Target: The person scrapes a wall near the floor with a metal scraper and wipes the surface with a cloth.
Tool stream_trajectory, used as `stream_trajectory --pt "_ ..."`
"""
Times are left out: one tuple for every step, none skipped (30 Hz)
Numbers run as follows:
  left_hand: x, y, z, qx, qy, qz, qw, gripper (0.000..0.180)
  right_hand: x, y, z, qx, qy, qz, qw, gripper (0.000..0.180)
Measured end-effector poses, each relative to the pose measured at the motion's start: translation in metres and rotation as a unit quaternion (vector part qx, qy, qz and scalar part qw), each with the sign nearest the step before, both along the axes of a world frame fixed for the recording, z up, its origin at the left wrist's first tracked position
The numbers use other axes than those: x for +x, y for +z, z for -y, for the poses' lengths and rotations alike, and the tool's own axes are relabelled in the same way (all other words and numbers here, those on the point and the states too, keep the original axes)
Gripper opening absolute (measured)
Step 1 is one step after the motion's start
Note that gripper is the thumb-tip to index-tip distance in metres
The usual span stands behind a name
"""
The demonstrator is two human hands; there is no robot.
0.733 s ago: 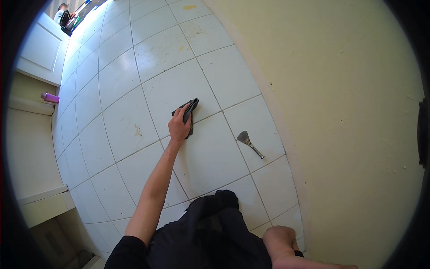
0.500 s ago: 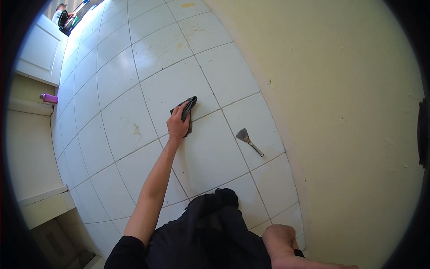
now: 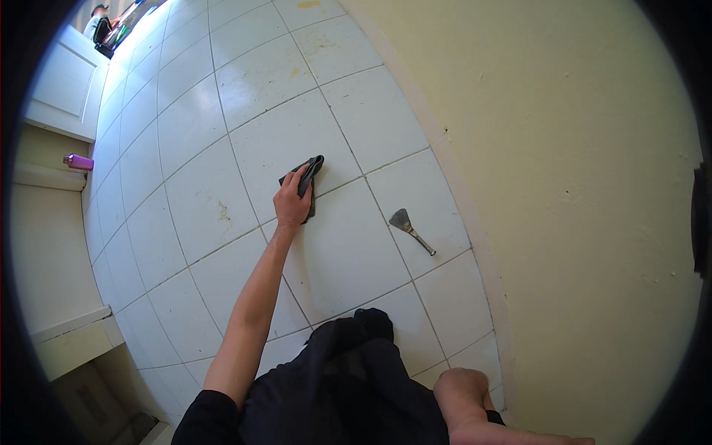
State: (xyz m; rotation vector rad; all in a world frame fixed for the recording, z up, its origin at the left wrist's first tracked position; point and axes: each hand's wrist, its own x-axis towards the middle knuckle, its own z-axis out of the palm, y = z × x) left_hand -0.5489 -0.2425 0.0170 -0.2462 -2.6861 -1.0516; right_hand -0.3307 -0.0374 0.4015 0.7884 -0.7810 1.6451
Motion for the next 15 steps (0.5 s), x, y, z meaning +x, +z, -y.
stream_trajectory --pt "0.0 0.0 0.0 0.001 -0.001 -0.003 1.0 0.041 -0.01 -0.001 -0.001 0.021 -0.043 -0.053 0.997 0.03" --pt "0.0 0.0 0.0 0.001 -0.001 -0.003 1.0 0.041 -0.014 -0.001 0.0 0.021 -0.043 -0.053 0.997 0.03" --pt "0.0 -0.001 0.0 0.001 -0.001 -0.001 1.0 0.042 -0.016 -0.001 0.002 0.008 -0.033 -0.073 0.997 0.031" --pt "0.0 -0.001 0.0 0.001 0.0 0.001 1.0 0.042 -0.018 0.0 0.003 -0.005 -0.022 -0.094 0.995 0.032" --pt "0.0 -0.002 0.001 0.001 0.0 0.001 1.0 0.042 -0.014 0.0 0.002 -0.005 -0.023 -0.093 0.995 0.032" --pt "0.0 -0.002 0.001 0.001 -0.002 -0.003 1.0 0.042 -0.006 0.001 0.001 0.009 -0.022 -0.037 0.999 0.032" --pt "0.0 -0.002 0.002 0.0 -0.003 -0.008 1.0 0.042 0.001 0.003 0.0 0.021 -0.022 0.019 0.999 0.032" --pt "0.0 -0.002 0.003 0.0 -0.002 -0.007 1.0 0.042 0.007 0.003 0.0 0.02 -0.021 0.019 0.999 0.032" --pt "0.0 -0.002 0.004 -0.002 0.0 -0.004 1.0 0.042 0.012 0.004 0.0 0.021 -0.008 0.039 0.999 0.031" --pt "0.0 -0.002 0.004 -0.003 0.002 0.0 1.0 0.042 0.013 0.005 0.0 0.021 0.005 0.059 0.998 0.031" --pt "0.0 -0.002 0.004 -0.003 0.002 0.0 1.0 0.042 0.012 0.005 0.0 0.021 0.005 0.059 0.998 0.031" --pt "0.0 -0.002 0.004 -0.003 0.0 -0.002 1.0 0.042 0.009 0.004 0.0 0.021 0.007 0.043 0.999 0.03" --pt "0.0 -0.001 0.002 -0.002 -0.002 -0.004 1.0 0.042 0.005 0.004 0.0 0.021 0.009 0.028 0.999 0.03" --pt "-0.001 -0.001 0.0 -0.001 -0.003 -0.004 1.0 0.042 0.001 0.002 -0.001 0.022 0.008 0.028 0.999 0.03" --pt "-0.001 0.0 -0.002 0.004 -0.005 -0.005 1.0 0.042 -0.004 0.0 -0.001 0.022 -0.004 -0.012 1.0 0.029"
